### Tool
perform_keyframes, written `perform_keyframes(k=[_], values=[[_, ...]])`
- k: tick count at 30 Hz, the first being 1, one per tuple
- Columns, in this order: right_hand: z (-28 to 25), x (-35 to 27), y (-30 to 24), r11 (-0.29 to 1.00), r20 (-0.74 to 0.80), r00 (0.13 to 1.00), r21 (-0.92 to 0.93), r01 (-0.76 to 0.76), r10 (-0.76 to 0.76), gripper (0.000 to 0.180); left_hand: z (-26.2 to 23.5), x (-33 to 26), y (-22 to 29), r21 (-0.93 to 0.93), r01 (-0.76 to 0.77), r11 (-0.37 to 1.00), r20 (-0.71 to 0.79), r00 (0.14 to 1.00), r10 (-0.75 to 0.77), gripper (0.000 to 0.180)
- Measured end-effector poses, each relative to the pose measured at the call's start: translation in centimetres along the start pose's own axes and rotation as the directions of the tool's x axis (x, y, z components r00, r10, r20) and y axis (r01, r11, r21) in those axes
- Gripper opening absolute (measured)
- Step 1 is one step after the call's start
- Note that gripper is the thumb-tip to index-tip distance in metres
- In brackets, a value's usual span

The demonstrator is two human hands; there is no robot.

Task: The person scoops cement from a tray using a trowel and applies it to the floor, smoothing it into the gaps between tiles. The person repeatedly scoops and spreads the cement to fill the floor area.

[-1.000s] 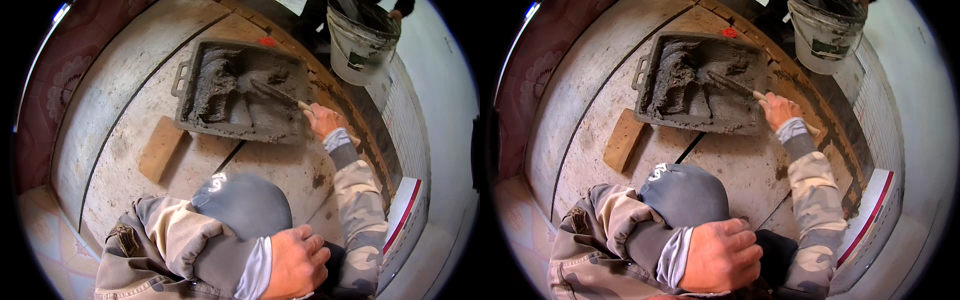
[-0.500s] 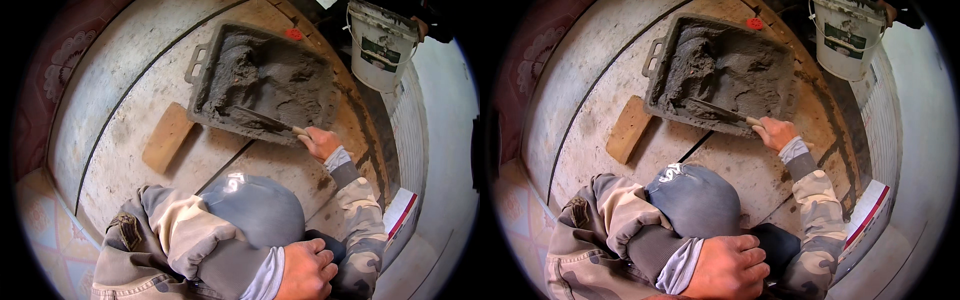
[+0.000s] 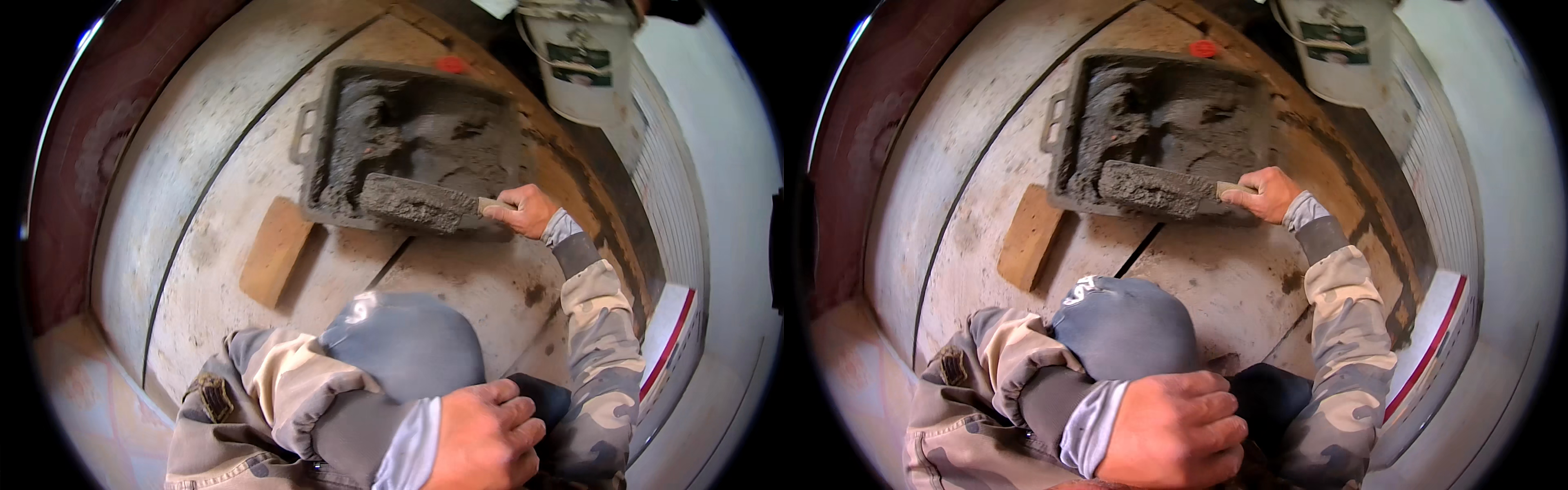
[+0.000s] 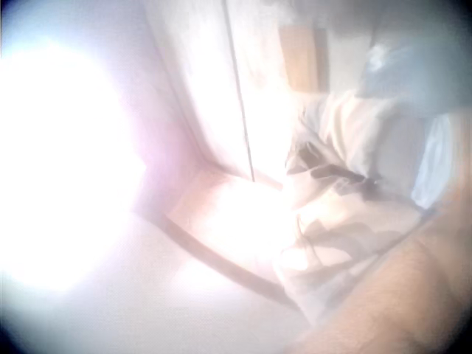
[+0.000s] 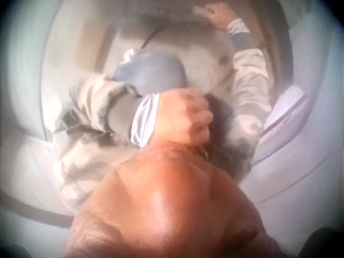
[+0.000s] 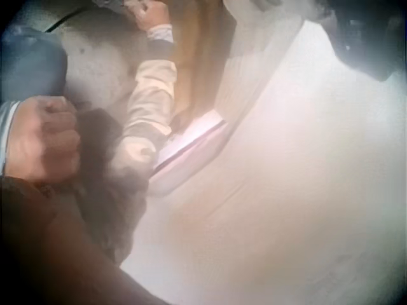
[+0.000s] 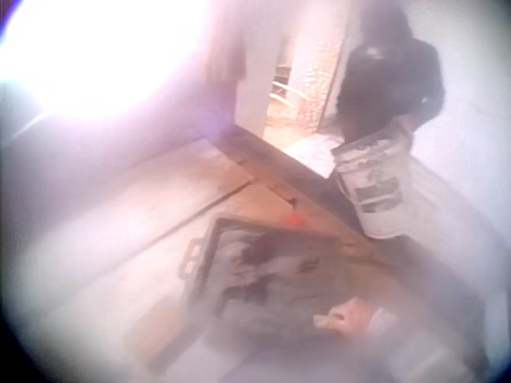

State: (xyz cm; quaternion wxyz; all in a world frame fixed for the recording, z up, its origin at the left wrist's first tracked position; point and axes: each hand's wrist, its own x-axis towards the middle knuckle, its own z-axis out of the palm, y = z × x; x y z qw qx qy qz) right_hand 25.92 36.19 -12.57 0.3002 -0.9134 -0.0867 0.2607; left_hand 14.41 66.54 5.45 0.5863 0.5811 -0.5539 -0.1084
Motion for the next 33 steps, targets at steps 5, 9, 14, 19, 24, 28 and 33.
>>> perform_keyframes(k=[5, 9, 14, 19, 24, 28, 33], values=[[3.8, -10.6, 3.9, 0.906, -0.103, 0.969, 0.389, -0.167, 0.223, 0.049, -1.4, 1.8, -1.2, 0.085, -0.067, 0.994, 0.232, 0.972, 0.046, 0.035], [10.7, -21.7, 8.8, 0.560, -0.005, 0.822, 0.734, -0.384, 0.570, 0.044, -0.4, 2.7, -1.8, 0.065, -0.019, 0.998, 0.242, 0.970, 0.003, 0.031], [19.2, -29.3, 8.5, 0.301, -0.119, 0.607, 0.931, -0.208, 0.786, 0.035, 1.1, 4.4, -1.6, 0.066, 0.002, 0.998, 0.355, 0.934, -0.025, 0.041], [28.0, -31.0, 15.7, 0.269, -0.279, 0.260, 0.960, 0.073, 0.924, 0.030, 3.4, 6.0, -1.3, 0.168, -0.006, 0.986, 0.424, 0.903, -0.066, 0.031], [27.0, -29.6, 20.8, 0.518, -0.547, -0.037, 0.810, -0.274, 0.836, 0.036, 4.8, 6.4, -1.3, 0.286, 0.071, 0.955, 0.493, 0.844, -0.211, 0.028], [25.3, -28.7, 22.0, 0.537, -0.620, -0.061, 0.721, -0.437, 0.783, 0.043, 6.3, 7.1, -1.5, 0.319, 0.050, 0.946, 0.537, 0.814, -0.224, 0.028], [24.7, -29.6, 21.1, 0.637, -0.687, -0.022, 0.685, -0.355, 0.726, 0.049, 6.4, 7.3, -1.1, 0.327, 0.077, 0.942, 0.529, 0.811, -0.250, 0.028]])
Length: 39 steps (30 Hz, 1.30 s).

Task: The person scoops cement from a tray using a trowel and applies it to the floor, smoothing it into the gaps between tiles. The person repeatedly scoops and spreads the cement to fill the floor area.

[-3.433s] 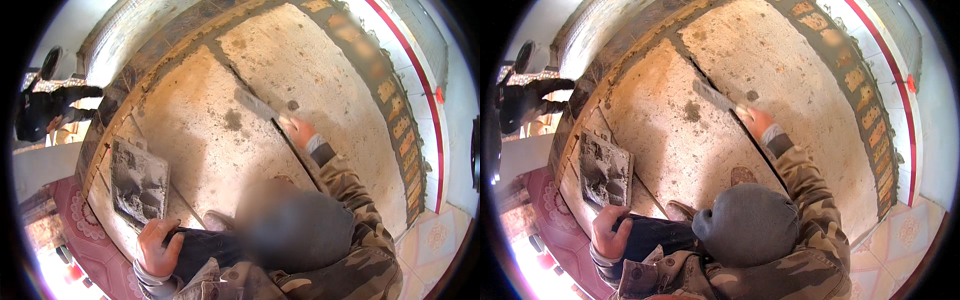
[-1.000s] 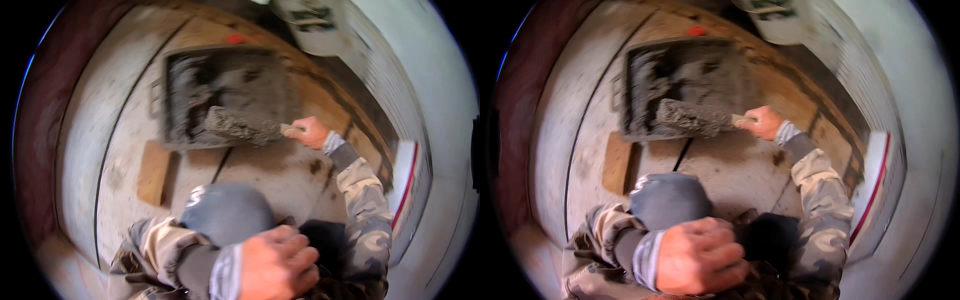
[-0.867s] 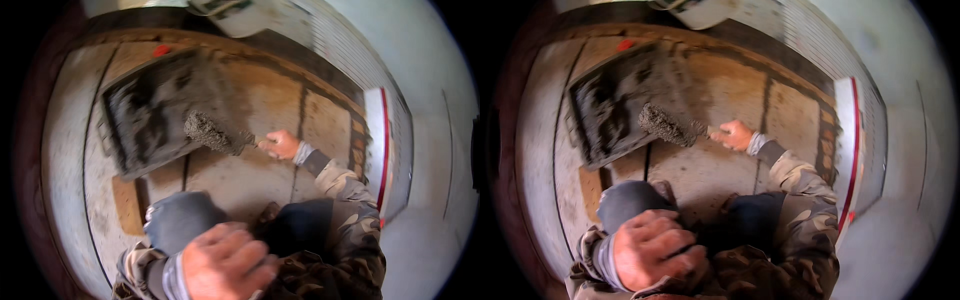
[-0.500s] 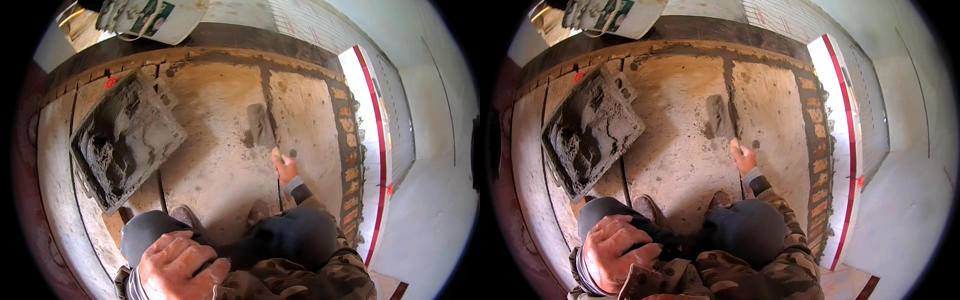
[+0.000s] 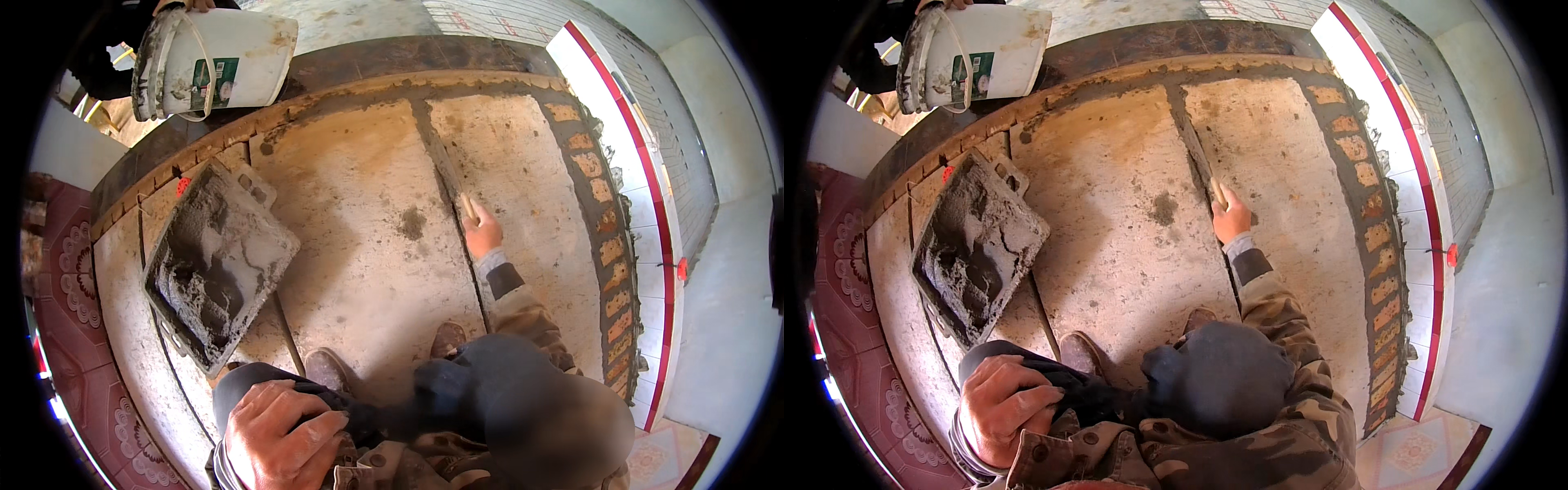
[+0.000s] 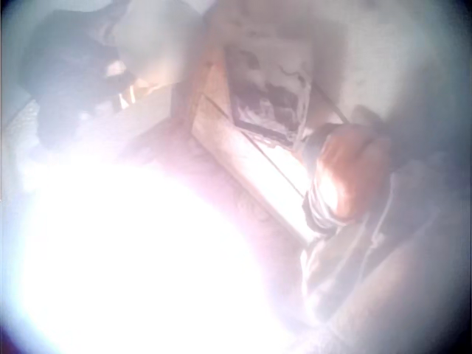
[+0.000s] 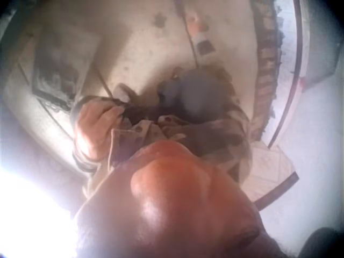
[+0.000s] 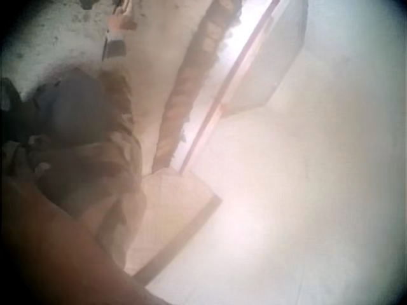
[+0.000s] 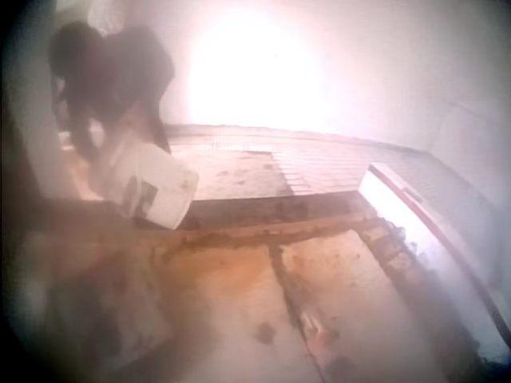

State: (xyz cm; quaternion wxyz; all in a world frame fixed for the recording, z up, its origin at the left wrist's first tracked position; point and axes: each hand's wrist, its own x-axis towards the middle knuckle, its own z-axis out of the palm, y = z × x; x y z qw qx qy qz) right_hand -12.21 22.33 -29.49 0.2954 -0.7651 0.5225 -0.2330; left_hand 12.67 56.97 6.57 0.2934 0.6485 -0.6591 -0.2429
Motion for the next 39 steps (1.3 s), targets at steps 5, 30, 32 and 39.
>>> perform_keyframes(k=[5, 30, 32, 39], values=[[-1.8, 4.9, -2.1, 0.980, 0.129, 0.991, -0.197, -0.014, 0.041, 0.046, 0.4, 0.2, -0.6, -0.030, -0.049, 0.998, 0.004, 0.999, 0.049, 0.028], [-1.6, -19.1, 1.5, 0.989, 0.034, 0.996, -0.121, 0.086, -0.083, 0.049, -0.2, -0.9, -1.0, -0.098, -0.024, 0.995, -0.041, 0.999, 0.020, 0.033], [-1.1, -18.8, 1.2, 0.999, -0.042, 0.998, -0.022, 0.042, -0.043, 0.036, 0.0, -0.7, -1.1, -0.091, -0.022, 0.996, -0.035, 0.999, 0.019, 0.032], [-1.0, -18.2, -1.5, 0.439, 0.306, 0.684, 0.581, -0.685, 0.663, 0.037, -0.3, -0.4, -1.3, -0.064, 0.018, 0.998, 0.006, 1.000, -0.017, 0.026]])
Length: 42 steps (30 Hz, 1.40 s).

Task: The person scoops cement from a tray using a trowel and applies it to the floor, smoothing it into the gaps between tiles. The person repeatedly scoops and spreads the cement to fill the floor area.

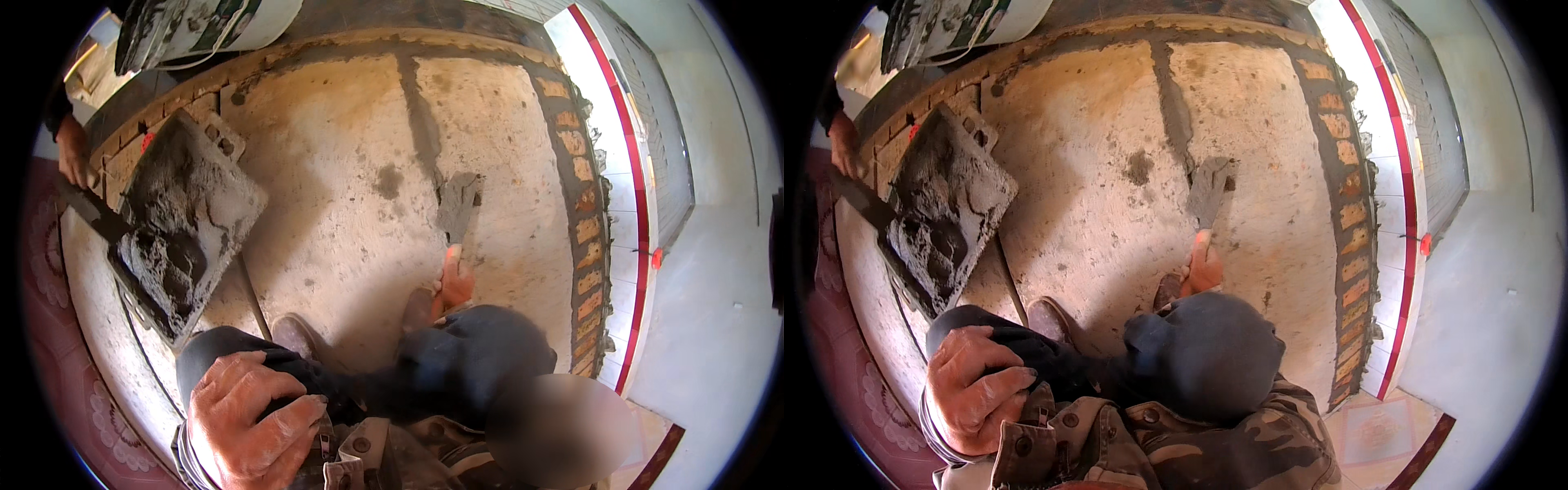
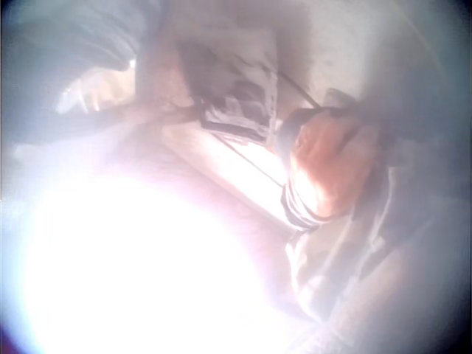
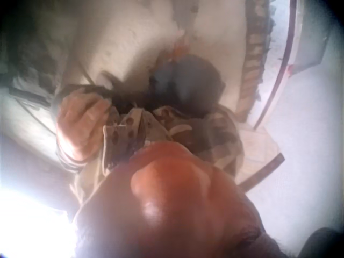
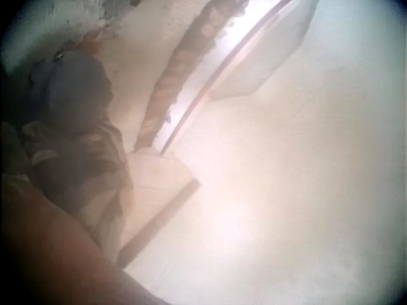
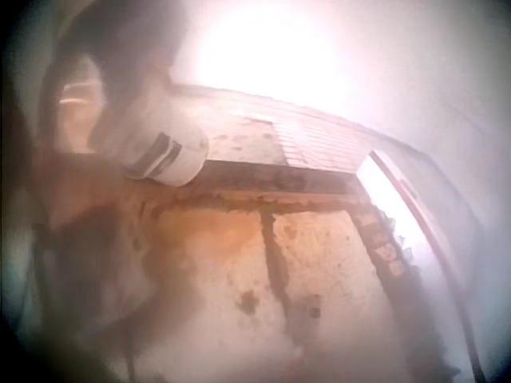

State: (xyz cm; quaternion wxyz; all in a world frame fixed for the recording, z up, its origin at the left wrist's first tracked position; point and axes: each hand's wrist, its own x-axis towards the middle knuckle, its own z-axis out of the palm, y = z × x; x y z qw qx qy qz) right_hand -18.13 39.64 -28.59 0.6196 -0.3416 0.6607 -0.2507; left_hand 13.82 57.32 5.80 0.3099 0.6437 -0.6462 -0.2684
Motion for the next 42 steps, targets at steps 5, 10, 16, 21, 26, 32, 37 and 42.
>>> perform_keyframes(k=[5, 10, 16, 21, 26, 32, 37, 42], values=[[-0.8, 9.2, 5.3, 0.895, -0.132, 0.918, -0.312, 0.320, -0.374, 0.037, 0.7, 1.8, -0.7, -0.049, -0.044, 0.998, 0.061, 0.997, 0.047, 0.025], [11.0, 10.4, -3.9, 0.946, 0.016, 0.966, -0.197, 0.257, -0.259, 0.029, -0.8, 0.5, -0.8, 0.024, 0.015, 1.000, 0.105, 0.994, -0.017, 0.027], [15.0, 15.8, -8.9, 0.959, 0.074, 0.974, -0.178, 0.223, -0.213, 0.029, -0.8, 0.6, -0.6, 0.024, -0.005, 1.000, 0.123, 0.992, 0.002, 0.030], [9.8, 22.2, -10.6, 0.766, 0.128, 0.904, -0.490, 0.416, -0.409, 0.036, 0.0, 1.6, -0.6, -0.032, -0.084, 0.996, 0.103, 0.991, 0.086, 0.027], [11.6, 15.4, -9.2, 0.840, 0.413, 0.886, -0.388, 0.380, -0.210, 0.037, -0.6, 0.0, 0.4, 0.045, -0.032, 0.998, 0.080, 0.996, 0.029, 0.024], [4.1, 7.9, -7.0, 0.983, 0.610, 0.782, -0.181, -0.021, 0.129, 0.026, 0.8, 0.9, 0.4, 0.025, -0.035, 0.999, 0.064, 0.997, 0.034, 0.021], [-2.9, 3.1, -3.1, 0.998, 0.451, 0.892, -0.061, -0.001, 0.029, 0.024, 0.7, 0.4, 1.0, 0.040, -0.032, 0.999, 0.018, 0.999, 0.031, 0.022], [-10.3, 2.5, 0.7, 0.827, 0.139, 0.953, -0.473, 0.303, -0.270, 0.031, 1.0, 0.5, 1.1, 0.036, -0.042, 0.998, 0.033, 0.999, 0.041, 0.023]])
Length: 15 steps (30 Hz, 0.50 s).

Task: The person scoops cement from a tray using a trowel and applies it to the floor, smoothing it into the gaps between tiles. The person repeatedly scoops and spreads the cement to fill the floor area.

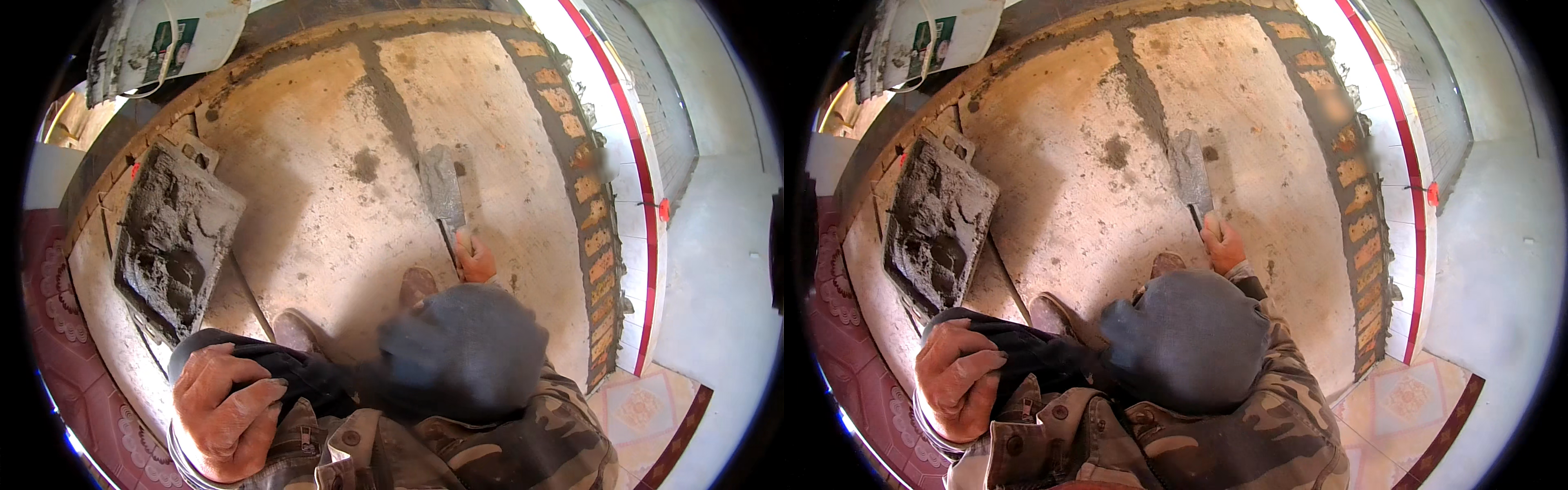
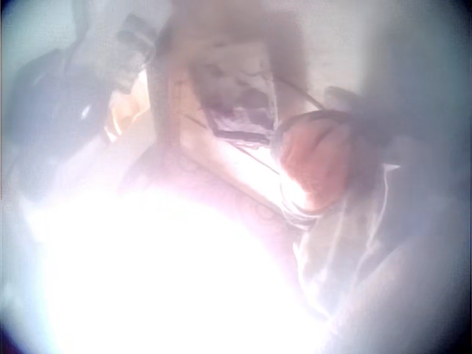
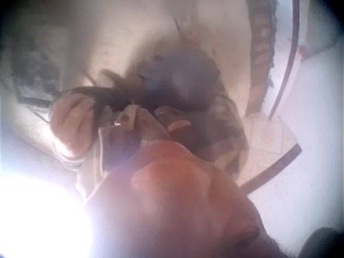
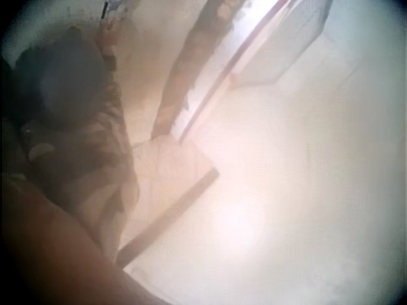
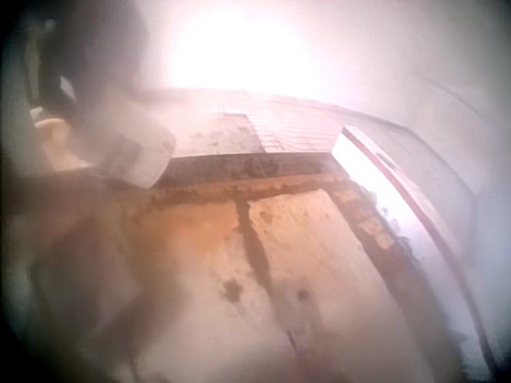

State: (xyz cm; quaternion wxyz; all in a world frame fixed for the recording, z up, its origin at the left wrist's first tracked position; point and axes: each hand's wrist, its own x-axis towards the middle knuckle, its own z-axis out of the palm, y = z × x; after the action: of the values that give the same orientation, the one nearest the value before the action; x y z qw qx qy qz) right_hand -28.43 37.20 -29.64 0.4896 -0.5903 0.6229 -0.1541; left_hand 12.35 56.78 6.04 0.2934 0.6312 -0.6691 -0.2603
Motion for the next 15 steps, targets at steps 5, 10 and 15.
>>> perform_keyframes(k=[5, 10, 15], values=[[0.5, -0.1, -0.5, 0.939, -0.089, 0.977, -0.307, 0.156, -0.191, 0.035, -0.2, 0.2, 0.2, 0.014, 0.003, 1.000, 0.019, 1.000, -0.003, 0.022], [0.9, 0.9, 1.1, 0.895, -0.142, 0.934, -0.364, 0.259, -0.328, 0.038, 0.2, 0.6, 0.0, -0.004, 0.014, 1.000, 0.008, 1.000, -0.014, 0.021], [3.4, 0.0, -0.2, 0.858, -0.094, 0.961, -0.479, 0.185, -0.260, 0.039, 0.2, 0.4, 0.2, 0.024, 0.030, 0.999, 0.002, 1.000, -0.030, 0.021]])
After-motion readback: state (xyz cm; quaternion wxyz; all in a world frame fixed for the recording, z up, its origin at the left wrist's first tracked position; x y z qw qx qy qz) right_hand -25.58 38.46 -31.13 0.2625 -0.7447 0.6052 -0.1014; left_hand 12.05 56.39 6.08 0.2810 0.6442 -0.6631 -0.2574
